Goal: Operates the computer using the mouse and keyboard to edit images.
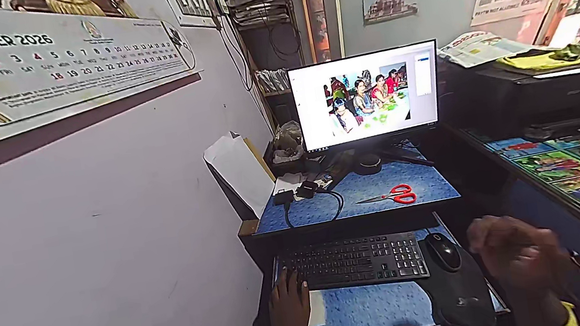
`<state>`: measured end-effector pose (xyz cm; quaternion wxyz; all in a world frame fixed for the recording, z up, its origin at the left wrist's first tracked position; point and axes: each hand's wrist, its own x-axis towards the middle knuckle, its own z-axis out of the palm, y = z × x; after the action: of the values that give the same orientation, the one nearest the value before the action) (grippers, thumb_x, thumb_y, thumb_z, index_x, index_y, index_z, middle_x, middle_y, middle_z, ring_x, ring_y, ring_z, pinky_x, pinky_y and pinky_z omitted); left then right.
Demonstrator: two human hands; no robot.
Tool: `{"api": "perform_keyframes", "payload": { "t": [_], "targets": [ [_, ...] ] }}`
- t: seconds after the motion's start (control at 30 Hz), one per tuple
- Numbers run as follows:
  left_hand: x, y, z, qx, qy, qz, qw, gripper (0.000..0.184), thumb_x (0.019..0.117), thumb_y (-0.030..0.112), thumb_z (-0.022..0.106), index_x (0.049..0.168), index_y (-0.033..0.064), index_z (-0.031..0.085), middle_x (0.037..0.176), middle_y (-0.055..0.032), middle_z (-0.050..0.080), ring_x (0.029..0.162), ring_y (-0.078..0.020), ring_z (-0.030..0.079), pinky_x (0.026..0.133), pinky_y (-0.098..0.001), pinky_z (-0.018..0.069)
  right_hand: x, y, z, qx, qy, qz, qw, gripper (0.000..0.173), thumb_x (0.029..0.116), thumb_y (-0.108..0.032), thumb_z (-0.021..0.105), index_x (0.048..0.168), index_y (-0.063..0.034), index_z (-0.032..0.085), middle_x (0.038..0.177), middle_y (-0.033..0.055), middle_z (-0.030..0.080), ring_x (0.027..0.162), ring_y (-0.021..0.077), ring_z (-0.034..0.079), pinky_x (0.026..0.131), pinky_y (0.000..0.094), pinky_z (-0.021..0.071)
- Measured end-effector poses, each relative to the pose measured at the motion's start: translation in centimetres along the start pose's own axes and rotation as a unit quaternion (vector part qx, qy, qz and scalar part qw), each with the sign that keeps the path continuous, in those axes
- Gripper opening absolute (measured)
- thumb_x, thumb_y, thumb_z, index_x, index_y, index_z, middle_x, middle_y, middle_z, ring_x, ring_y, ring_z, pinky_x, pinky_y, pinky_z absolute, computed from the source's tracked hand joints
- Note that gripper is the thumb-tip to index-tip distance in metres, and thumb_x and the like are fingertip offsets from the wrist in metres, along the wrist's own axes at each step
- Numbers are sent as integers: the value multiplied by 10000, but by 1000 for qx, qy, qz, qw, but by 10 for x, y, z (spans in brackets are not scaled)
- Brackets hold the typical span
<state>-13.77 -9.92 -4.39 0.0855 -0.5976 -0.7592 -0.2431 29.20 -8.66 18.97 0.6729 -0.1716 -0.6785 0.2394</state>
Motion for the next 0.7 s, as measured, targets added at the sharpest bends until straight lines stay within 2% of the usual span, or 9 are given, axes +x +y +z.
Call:
{"api": "perform_keyframes", "payload": {
  "t": [0.07, 0.1, 0.13, 0.17, 0.2, 0.27, 0.43, 0.6, 0.7],
  "targets": [
    [-1, -1, 2, -5, 16, 8, 1000, 555, 1005, 475, 366, 1315, 139, 681, 1532, -142, 501, 1276, -416, 569, 990, -592, 480, -24, 45, -5, -266, 0, 8, 964, 492, 1063, -423, 444, 736, -134, 674, 700, -26, 658, 662, 84, 646, 614, 255, 553],
    [-1, -1, 3, -10, 30, 14, 999, 559, 1001, 475, 367, 1298, 129, 689, 1521, -151, 510, 1260, -420, 579, 981, -594, 482, -37, 71, -8, -431, -25, 11, 902, 471, 1013, -389, 481, 701, -88, 665, 700, 42, 661, 670, 166, 661, 600, 335, 543],
    [-2, -2, 4, -14, 36, 18, 999, 561, 1001, 479, 366, 1294, 126, 689, 1520, -152, 512, 1262, -419, 580, 989, -597, 477, -54, 95, -12, -537, -70, 49, 839, 464, 984, -421, 500, 765, -69, 708, 834, 95, 725, 819, 250, 720, 699, 425, 585],
    [-2, -2, 5, -19, 38, 19, 999, 566, 1001, 483, 361, 1297, 127, 687, 1520, -150, 513, 1281, -419, 569, 1011, -600, 464, -70, 115, -17, -574, -117, 112, 802, 473, 980, -451, 512, 950, -49, 760, 1090, 134, 746, 1066, 313, 708, 897, 497, 575],
    [-2, -2, 4, -22, 40, 20, 999, 568, 1000, 482, 361, 1298, 125, 687, 1515, -154, 518, 1295, -421, 560, 1028, -602, 452, -84, 131, -21, -578, -149, 181, 782, 530, 991, -478, 501, 1181, -40, 729, 1330, 157, 664, 1271, 346, 611, 1060, 531, 488],
    [-2, -2, 3, -27, 34, 17, 999, 569, 1004, 487, 366, 1302, 122, 685, 1512, -161, 517, 1307, -423, 548, 1044, -605, 441, -108, 154, -28, -591, -154, 231, 758, 646, 985, -522, 461, 1386, -41, 620, 1491, 164, 552, 1392, 350, 514, 1151, 521, 411],
    [-2, -4, 7, -31, 39, 22, 999, 586, 998, 498, 361, 1293, 108, 683, 1511, -178, 513, 1317, -432, 541, 1045, -604, 440, -130, 168, -29, -623, -150, 245, 727, 659, 975, -504, 414, 1437, -62, 572, 1510, 140, 537, 1399, 336, 507, 1142, 498, 423],
    [-2, -7, 9, -41, 29, 18, 999, 565, 1000, 474, 376, 1297, 100, 678, 1534, -178, 489, 1372, -413, 500, 1094, -585, 416, -127, 161, -23, -631, -131, 272, 714, 567, 936, -362, 527, 1447, -122, 576, 1475, 138, 563, 1349, 337, 549, 1072, 525, 476],
    [-1, -8, 9, -63, 9, 12, 998, 567, 1011, 470, 396, 1305, 67, 664, 1551, -194, 463, 1412, -411, 460, 1140, -572, 384, -126, 157, -22, -640, -132, 274, 706, 575, 885, -390, 532, 1396, -143, 623, 1436, 123, 593, 1289, 333, 586, 1003, 534, 501]
  ]
}}
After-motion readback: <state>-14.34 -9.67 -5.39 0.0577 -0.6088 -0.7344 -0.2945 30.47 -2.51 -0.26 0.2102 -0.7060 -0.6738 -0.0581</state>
